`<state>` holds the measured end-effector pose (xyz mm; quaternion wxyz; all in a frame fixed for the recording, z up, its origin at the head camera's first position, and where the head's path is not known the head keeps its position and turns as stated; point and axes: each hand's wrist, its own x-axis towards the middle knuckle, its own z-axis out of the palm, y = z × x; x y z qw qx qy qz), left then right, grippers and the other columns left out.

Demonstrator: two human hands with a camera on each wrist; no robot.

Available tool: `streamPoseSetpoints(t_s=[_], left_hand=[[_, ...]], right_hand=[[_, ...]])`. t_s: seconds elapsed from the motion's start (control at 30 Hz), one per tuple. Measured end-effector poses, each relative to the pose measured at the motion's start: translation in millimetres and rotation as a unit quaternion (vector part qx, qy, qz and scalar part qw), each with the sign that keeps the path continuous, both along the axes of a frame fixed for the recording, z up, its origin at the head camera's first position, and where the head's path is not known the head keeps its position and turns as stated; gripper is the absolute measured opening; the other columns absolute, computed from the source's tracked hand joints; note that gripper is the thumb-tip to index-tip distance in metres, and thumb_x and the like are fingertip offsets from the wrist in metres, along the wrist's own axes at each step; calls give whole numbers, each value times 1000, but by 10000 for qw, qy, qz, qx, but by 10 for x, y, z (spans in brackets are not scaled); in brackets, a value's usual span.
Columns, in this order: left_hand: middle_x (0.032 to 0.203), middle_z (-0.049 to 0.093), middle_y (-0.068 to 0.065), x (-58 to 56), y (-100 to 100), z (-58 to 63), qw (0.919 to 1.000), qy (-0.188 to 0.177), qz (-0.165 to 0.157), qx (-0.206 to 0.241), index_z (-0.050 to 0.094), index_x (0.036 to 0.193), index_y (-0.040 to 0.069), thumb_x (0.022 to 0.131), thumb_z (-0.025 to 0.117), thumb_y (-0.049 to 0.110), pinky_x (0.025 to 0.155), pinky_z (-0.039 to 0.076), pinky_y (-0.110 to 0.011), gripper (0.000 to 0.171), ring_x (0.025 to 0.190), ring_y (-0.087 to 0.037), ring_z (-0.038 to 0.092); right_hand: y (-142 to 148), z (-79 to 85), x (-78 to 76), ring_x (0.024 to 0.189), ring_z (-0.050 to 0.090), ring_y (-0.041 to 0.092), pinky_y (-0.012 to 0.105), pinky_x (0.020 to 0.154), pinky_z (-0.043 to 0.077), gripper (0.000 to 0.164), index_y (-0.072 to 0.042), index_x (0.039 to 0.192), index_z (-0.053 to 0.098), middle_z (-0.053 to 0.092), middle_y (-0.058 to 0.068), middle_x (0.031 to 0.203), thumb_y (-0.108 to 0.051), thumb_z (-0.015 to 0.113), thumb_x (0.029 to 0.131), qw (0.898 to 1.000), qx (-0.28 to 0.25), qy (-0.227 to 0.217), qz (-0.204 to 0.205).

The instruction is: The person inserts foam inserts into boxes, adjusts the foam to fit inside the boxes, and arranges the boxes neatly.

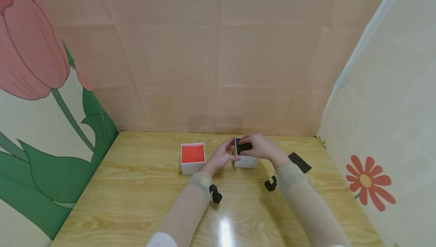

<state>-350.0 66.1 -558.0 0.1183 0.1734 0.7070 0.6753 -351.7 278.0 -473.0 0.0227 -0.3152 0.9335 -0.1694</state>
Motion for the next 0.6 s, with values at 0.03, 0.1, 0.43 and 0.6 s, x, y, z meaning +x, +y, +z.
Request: streamPoseSetpoints(t_s=[0.03, 0.1, 0.43, 0.6], left_hand=[[166, 46, -7, -4, 2, -1, 10000, 9, 0, -18, 37, 167, 10, 91, 87, 9, 129, 27, -43, 91, 157, -30, 34], [166, 46, -7, -4, 6, 3, 10000, 8, 10, -15, 37, 167, 11, 91, 87, 9, 129, 28, -42, 91, 157, -29, 35], [166, 46, -7, -23, 7, -13, 10000, -16, 37, -20, 35, 167, 7, 90, 87, 8, 129, 28, -43, 93, 157, -29, 35], [164, 48, -6, -12, 5, -7, 9999, -28, 59, -100, 36, 167, 8, 90, 88, 9, 128, 29, -42, 93, 156, -28, 37]], right_hand=[[-7, 0, -8, 123, 67, 35, 52, 101, 58, 41, -7, 131, 77, 69, 16, 138, -24, 85, 94, 10000, 6, 8, 8], [-20, 0, -18, 122, 68, 34, 52, 101, 58, 41, -7, 130, 77, 69, 16, 137, -23, 86, 94, 10000, 9, 14, 11], [79, -19, -28, 124, 66, 37, 54, 102, 57, 46, -6, 135, 74, 67, 18, 140, -25, 84, 95, 9997, -227, -133, -20], [228, 10, -33, 127, 64, 41, 59, 106, 53, 48, -4, 136, 72, 68, 19, 139, -21, 86, 93, 9996, -274, -59, -74]])
